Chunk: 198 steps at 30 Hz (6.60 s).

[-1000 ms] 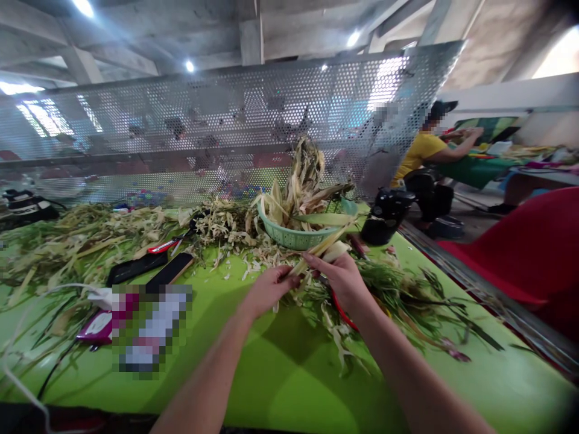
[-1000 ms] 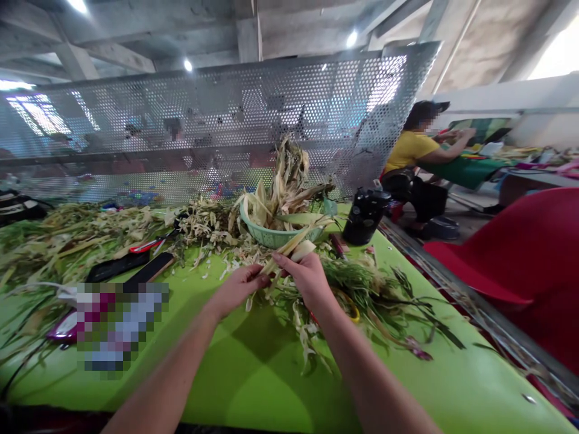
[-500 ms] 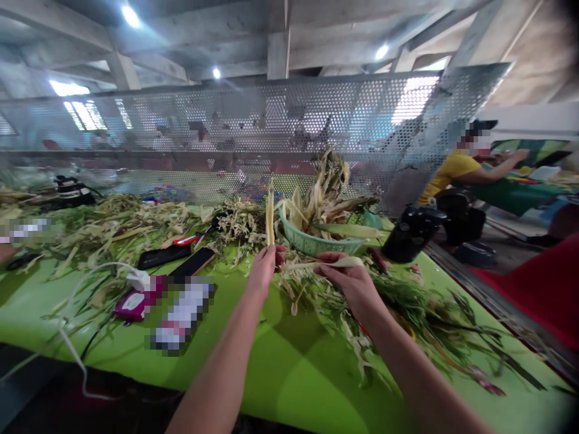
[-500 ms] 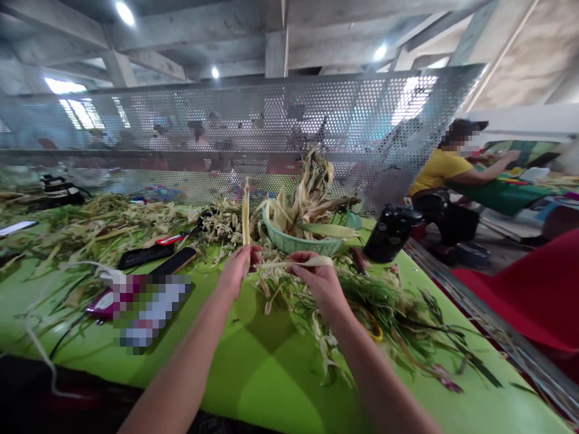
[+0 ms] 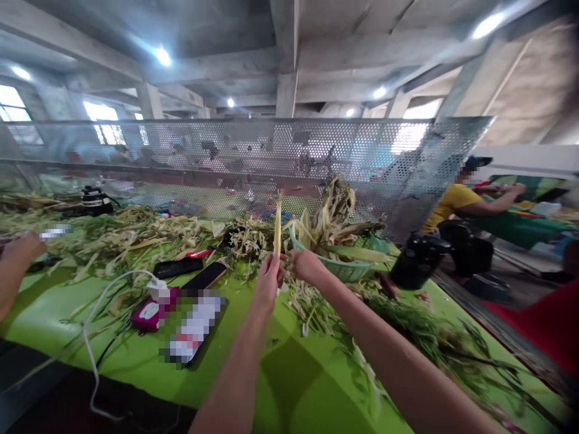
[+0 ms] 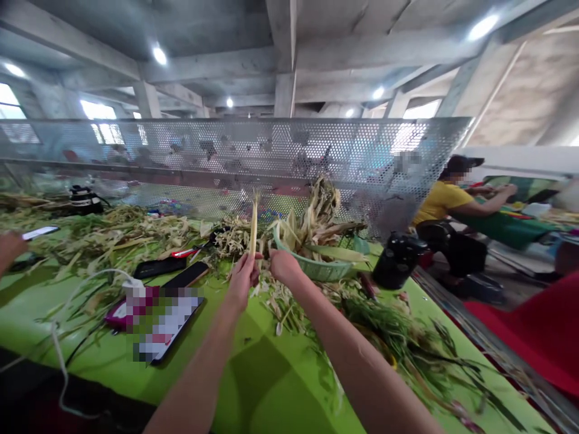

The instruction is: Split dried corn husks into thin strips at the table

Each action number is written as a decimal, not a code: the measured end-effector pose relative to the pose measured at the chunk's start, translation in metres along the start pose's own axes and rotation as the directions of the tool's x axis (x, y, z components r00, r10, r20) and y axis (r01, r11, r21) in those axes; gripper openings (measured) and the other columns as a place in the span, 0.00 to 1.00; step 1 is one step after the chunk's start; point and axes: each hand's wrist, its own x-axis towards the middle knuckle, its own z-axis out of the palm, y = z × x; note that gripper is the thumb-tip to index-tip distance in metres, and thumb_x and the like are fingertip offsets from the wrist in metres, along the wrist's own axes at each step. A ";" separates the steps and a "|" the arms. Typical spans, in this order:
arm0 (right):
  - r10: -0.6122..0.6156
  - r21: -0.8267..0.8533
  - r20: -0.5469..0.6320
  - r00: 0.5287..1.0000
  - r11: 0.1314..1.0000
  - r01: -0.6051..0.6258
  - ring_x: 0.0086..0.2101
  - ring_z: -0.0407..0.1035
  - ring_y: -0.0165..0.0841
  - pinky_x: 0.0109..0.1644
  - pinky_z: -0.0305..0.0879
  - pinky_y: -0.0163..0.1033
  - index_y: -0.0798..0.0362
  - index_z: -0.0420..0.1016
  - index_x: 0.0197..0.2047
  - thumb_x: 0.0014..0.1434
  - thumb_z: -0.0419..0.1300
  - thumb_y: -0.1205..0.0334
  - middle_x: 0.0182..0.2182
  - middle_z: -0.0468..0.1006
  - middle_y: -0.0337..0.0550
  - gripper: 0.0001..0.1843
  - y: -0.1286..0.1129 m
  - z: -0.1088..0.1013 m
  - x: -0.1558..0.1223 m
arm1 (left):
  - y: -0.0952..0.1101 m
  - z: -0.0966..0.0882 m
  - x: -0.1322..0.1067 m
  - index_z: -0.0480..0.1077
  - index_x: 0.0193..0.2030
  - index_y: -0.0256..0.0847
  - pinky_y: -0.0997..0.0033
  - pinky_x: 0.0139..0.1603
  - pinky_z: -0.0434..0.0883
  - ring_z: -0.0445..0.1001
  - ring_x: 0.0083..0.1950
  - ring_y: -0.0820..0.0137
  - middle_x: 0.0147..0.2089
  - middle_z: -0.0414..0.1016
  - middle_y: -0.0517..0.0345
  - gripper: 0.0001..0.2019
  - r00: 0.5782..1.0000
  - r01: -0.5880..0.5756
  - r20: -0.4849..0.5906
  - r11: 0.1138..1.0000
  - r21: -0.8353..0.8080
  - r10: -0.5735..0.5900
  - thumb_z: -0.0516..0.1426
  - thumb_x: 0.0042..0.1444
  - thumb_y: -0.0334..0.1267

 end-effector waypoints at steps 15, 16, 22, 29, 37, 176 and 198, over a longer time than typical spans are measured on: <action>0.153 0.638 -0.116 0.981 0.769 -0.044 0.23 0.61 0.27 0.27 0.57 0.34 0.55 0.77 0.38 0.48 0.67 0.48 0.27 0.74 0.38 0.20 0.000 -0.038 -0.092 | -0.020 0.037 -0.033 0.70 0.32 0.36 0.73 0.20 0.42 0.46 0.18 0.79 0.17 0.51 0.67 0.27 0.879 0.263 0.361 0.948 0.180 -0.312 0.50 0.55 0.63; 0.166 0.644 -0.130 0.978 0.764 -0.044 0.24 0.62 0.28 0.28 0.58 0.34 0.55 0.77 0.36 0.47 0.68 0.49 0.26 0.74 0.38 0.19 0.002 -0.038 -0.094 | -0.020 0.037 -0.034 0.69 0.33 0.37 0.73 0.20 0.43 0.47 0.18 0.79 0.17 0.52 0.68 0.26 0.879 0.268 0.358 0.947 0.176 -0.315 0.52 0.54 0.63; 0.209 0.654 -0.159 0.965 0.754 -0.055 0.28 0.67 0.32 0.35 0.64 0.37 0.55 0.76 0.31 0.46 0.69 0.47 0.26 0.76 0.40 0.19 0.009 -0.040 -0.100 | -0.026 0.042 -0.034 0.66 0.42 0.39 0.77 0.21 0.45 0.49 0.20 0.81 0.22 0.54 0.70 0.26 0.871 0.294 0.358 0.940 0.170 -0.337 0.63 0.44 0.57; 0.209 0.685 -0.188 0.960 0.728 -0.024 0.28 0.65 0.30 0.33 0.62 0.35 0.55 0.76 0.32 0.47 0.68 0.48 0.27 0.75 0.40 0.18 0.012 -0.042 -0.098 | -0.032 0.041 -0.037 0.68 0.34 0.37 0.75 0.20 0.42 0.46 0.19 0.81 0.19 0.48 0.70 0.22 0.864 0.314 0.364 0.938 0.151 -0.348 0.57 0.53 0.59; 0.230 0.713 -0.189 0.955 0.700 -0.027 0.27 0.63 0.27 0.34 0.60 0.33 0.54 0.80 0.37 0.50 0.67 0.51 0.30 0.77 0.39 0.16 0.008 -0.045 -0.101 | -0.030 0.040 -0.038 0.68 0.30 0.36 0.74 0.21 0.40 0.41 0.17 0.81 0.15 0.46 0.70 0.22 0.844 0.365 0.392 0.927 0.083 -0.367 0.54 0.56 0.57; 0.069 0.386 -0.033 0.997 0.921 -0.051 0.38 0.72 0.37 0.45 0.67 0.42 0.52 0.78 0.36 0.52 0.66 0.53 0.33 0.79 0.42 0.12 0.012 -0.021 -0.103 | -0.003 0.001 -0.006 0.75 0.41 0.38 0.67 0.44 0.68 0.75 0.41 0.67 0.40 0.78 0.52 0.19 0.930 0.233 0.231 0.944 0.233 -0.287 0.56 0.56 0.53; 0.091 0.345 -0.001 0.996 0.935 -0.085 0.33 0.67 0.33 0.39 0.62 0.38 0.53 0.75 0.36 0.55 0.62 0.51 0.32 0.76 0.40 0.14 0.012 -0.022 -0.102 | -0.006 0.016 -0.012 0.70 0.39 0.37 0.66 0.49 0.70 0.77 0.48 0.65 0.40 0.80 0.49 0.08 0.931 0.324 0.271 0.894 -0.310 -0.244 0.56 0.58 0.40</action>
